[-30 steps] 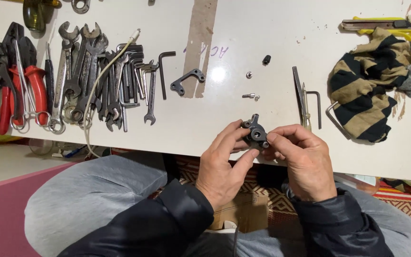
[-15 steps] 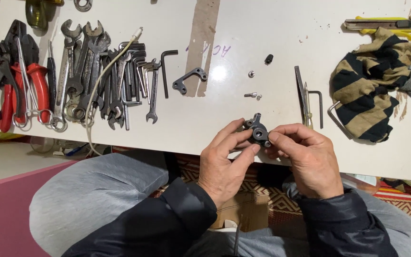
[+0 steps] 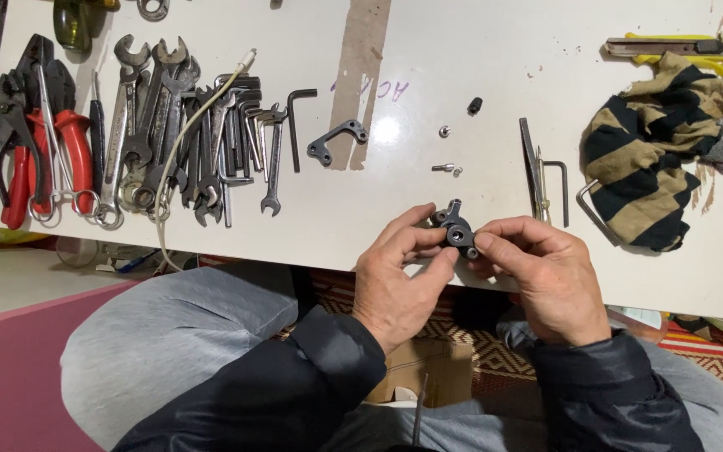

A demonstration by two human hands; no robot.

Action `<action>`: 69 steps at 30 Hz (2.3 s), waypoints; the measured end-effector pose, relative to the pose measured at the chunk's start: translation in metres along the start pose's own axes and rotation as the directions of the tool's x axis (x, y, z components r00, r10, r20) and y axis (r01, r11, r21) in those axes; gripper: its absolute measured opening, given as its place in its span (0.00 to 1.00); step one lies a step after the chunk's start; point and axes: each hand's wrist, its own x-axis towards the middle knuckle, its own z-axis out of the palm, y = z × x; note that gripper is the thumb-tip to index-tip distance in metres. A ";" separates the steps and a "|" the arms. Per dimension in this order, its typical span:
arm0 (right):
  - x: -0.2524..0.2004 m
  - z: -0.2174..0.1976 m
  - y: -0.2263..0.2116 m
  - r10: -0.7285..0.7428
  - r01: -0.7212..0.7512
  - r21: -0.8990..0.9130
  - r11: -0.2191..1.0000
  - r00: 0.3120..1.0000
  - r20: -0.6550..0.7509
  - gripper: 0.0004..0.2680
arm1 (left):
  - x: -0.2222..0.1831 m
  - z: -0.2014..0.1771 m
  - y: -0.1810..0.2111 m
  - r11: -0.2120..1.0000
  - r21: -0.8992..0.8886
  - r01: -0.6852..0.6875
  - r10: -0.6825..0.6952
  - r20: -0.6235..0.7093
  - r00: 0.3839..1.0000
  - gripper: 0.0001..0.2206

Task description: Repairing and assembling a bicycle disc brake caliper on a workbench using various hand tools.

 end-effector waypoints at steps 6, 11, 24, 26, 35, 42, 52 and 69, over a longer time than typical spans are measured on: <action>-0.001 0.002 0.001 0.009 -0.010 -0.030 1.000 1.000 -0.018 0.03 | 0.002 0.004 0.003 0.993 -0.083 0.079 -0.083 -0.039 0.996 0.07; 0.000 0.004 -0.002 0.034 -0.035 -0.029 0.999 0.999 -0.031 0.03 | 0.004 0.004 0.004 0.990 -0.075 0.122 -0.127 -0.064 0.990 0.07; 0.001 0.006 -0.013 0.136 -0.136 -0.004 0.991 0.990 -0.023 0.03 | 0.008 0.006 0.009 0.971 -0.129 0.203 -0.213 -0.072 0.974 0.06; 0.004 0.005 -0.012 0.147 -0.147 -0.004 0.989 0.989 -0.019 0.04 | 0.007 0.006 0.009 0.970 -0.126 0.209 -0.219 -0.067 0.973 0.06; 0.007 0.003 -0.012 0.188 -0.188 0.020 0.982 0.982 -0.009 0.04 | 0.011 0.008 0.011 0.952 -0.191 0.237 -0.252 -0.056 0.966 0.07; 0.006 0.004 -0.023 0.178 -0.177 -0.035 0.984 0.983 0.038 0.07 | 0.013 0.006 0.014 0.950 -0.193 0.243 -0.254 -0.034 0.966 0.07; 0.015 0.003 -0.026 0.214 -0.209 -0.048 0.977 0.970 0.116 0.07 | 0.015 0.002 0.012 0.974 -0.079 0.213 -0.212 0.013 0.977 0.05; 0.015 0.005 -0.038 0.274 -0.250 -0.175 0.952 0.954 0.125 0.08 | 0.031 -0.006 0.022 0.908 0.070 0.412 -0.418 0.166 0.893 0.13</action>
